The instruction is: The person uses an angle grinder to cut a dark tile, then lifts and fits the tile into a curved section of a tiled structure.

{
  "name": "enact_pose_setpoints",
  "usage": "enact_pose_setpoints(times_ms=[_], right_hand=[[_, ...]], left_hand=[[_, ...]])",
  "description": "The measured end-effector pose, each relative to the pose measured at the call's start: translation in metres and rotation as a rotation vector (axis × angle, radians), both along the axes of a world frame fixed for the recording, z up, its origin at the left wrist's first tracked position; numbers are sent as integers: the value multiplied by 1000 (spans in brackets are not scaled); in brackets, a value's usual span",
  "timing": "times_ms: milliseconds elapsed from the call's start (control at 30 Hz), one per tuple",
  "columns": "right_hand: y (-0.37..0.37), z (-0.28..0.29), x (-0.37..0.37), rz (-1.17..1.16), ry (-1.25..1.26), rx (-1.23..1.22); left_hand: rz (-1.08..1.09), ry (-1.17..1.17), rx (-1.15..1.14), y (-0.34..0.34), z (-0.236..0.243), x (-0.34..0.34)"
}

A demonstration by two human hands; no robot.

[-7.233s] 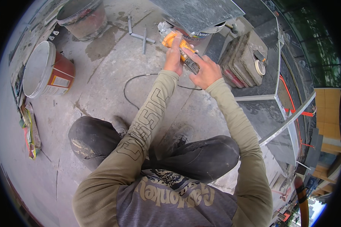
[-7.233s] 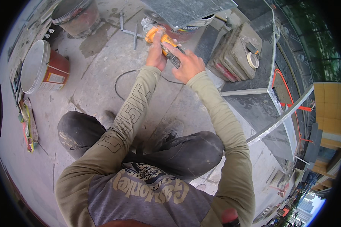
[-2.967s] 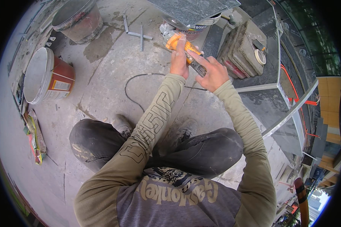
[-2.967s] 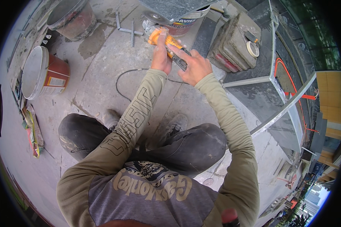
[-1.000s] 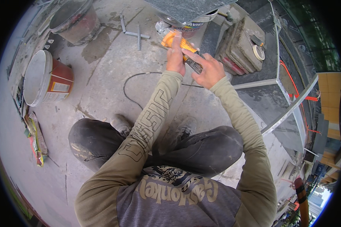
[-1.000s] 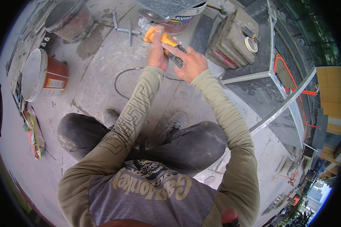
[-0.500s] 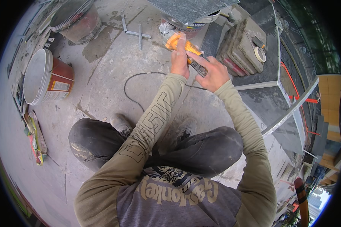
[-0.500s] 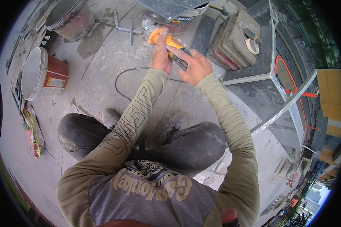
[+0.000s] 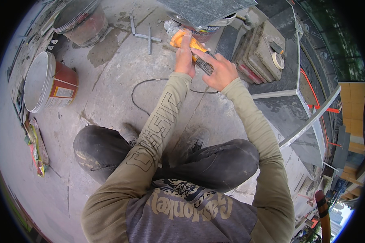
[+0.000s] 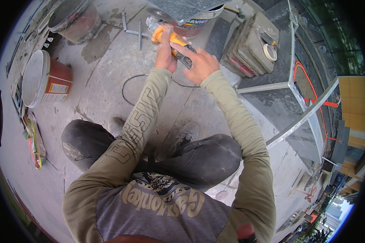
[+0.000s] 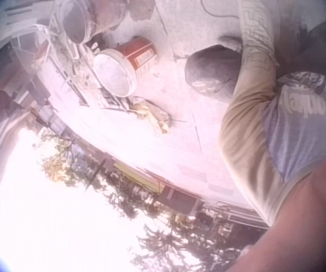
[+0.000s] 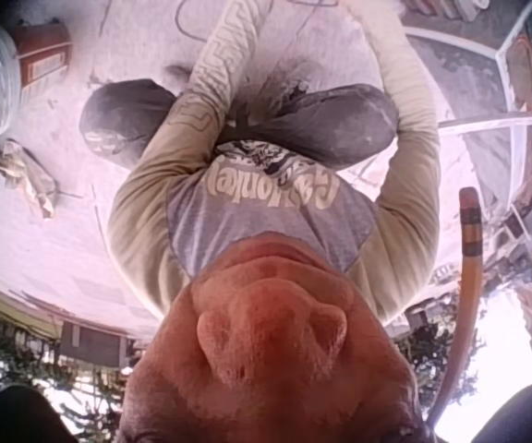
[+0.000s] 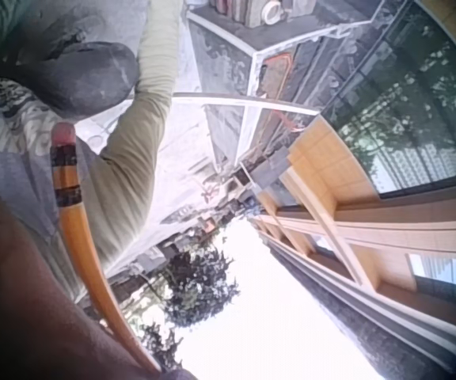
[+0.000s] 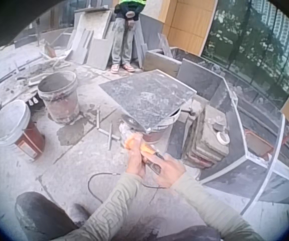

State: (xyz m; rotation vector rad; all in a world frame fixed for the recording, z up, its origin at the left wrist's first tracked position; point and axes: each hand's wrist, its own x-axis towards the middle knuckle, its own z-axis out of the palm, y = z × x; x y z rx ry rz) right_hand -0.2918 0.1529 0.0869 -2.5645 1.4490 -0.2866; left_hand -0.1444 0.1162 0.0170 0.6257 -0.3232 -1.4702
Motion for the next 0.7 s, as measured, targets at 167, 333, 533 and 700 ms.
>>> enact_pose_setpoints(times_ms=[167, 333, 533, 700], right_hand=[[-10, -2, 12, -14, 25, 6], [-16, -2, 21, -26, 28, 35], [-21, 2, 33, -59, 39, 63], [-19, -1, 32, -63, 17, 16]], left_hand=[[-14, 20, 5, -11, -3, 10], [-5, 6, 2, -20, -7, 16], [-47, 22, 37, -28, -6, 26], [-101, 59, -5, -25, -4, 31]])
